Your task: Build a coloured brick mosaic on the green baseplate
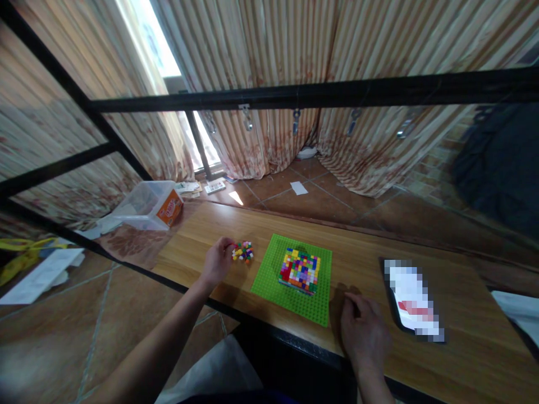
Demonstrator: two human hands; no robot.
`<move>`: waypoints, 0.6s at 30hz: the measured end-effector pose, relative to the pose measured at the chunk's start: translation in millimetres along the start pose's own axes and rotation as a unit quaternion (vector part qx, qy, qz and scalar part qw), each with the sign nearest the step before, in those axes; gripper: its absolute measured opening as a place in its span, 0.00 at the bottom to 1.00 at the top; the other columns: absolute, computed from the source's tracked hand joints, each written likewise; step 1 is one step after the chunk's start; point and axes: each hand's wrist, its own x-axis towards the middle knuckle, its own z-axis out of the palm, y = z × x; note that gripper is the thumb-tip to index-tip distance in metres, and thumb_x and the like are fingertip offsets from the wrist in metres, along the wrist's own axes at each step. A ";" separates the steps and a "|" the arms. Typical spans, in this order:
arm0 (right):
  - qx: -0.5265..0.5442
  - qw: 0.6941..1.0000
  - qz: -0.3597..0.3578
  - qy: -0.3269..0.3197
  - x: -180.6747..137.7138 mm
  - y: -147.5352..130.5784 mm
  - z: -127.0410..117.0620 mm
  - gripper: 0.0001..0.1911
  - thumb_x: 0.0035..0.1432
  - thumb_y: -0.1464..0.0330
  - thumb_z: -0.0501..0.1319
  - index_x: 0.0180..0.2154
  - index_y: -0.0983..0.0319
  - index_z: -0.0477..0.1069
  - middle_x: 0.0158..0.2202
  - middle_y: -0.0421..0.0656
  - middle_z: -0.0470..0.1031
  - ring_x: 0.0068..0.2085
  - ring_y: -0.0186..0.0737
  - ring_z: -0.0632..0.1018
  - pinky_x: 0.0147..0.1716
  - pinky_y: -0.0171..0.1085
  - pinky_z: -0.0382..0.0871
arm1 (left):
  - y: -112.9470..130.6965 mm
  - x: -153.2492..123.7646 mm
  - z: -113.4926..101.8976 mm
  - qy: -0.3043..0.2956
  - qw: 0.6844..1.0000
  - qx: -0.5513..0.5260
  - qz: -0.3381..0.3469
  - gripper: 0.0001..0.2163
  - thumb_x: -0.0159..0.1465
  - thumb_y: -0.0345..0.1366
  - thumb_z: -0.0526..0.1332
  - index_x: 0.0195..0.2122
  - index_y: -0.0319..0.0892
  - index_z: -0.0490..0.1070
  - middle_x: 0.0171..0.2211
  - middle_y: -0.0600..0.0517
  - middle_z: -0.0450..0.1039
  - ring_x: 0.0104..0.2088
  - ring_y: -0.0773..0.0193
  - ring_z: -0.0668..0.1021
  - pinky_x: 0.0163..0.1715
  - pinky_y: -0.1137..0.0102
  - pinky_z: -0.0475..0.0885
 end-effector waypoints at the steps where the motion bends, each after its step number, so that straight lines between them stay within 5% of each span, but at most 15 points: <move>1: -0.001 1.000 -0.001 -0.001 0.0 -0.1 0.0 0.23 0.59 0.55 0.49 0.37 0.62 0.77 0.42 0.51 0.77 0.37 0.48 0.75 0.31 0.41 0.65 | -0.5 -1.2 -0.1 0.005 0.998 -0.054 -0.015 0.04 0.60 0.31 0.57 0.30 0.42 0.71 0.27 0.53 0.72 0.29 0.64 0.73 0.32 0.70 0.66; 4: -0.004 1.000 -0.005 -0.006 0.2 0.7 0.5 0.23 0.59 0.56 0.49 0.38 0.63 0.77 0.42 0.52 0.76 0.38 0.48 0.75 0.32 0.41 0.66 | -2.1 -4.5 2.5 0.009 0.977 -0.202 -0.060 0.04 0.55 0.35 0.60 0.26 0.41 0.69 0.24 0.54 0.71 0.27 0.67 0.72 0.29 0.72 0.66; 8: 0.001 1.000 -0.005 -0.003 0.7 1.4 1.0 0.22 0.59 0.56 0.49 0.37 0.63 0.77 0.41 0.51 0.77 0.39 0.47 0.75 0.33 0.41 0.66 | -1.5 -9.7 8.3 0.005 0.958 -0.273 -0.086 0.08 0.53 0.40 0.61 0.26 0.40 0.70 0.22 0.56 0.70 0.23 0.70 0.71 0.26 0.74 0.65; 18: -0.003 1.000 -0.003 -0.009 0.9 -0.9 -1.1 0.22 0.59 0.57 0.49 0.38 0.62 0.77 0.41 0.50 0.76 0.37 0.47 0.76 0.32 0.40 0.65 | 2.5 -14.0 14.8 0.015 0.952 -0.293 -0.092 0.05 0.50 0.36 0.62 0.24 0.40 0.71 0.21 0.56 0.70 0.23 0.69 0.72 0.27 0.73 0.66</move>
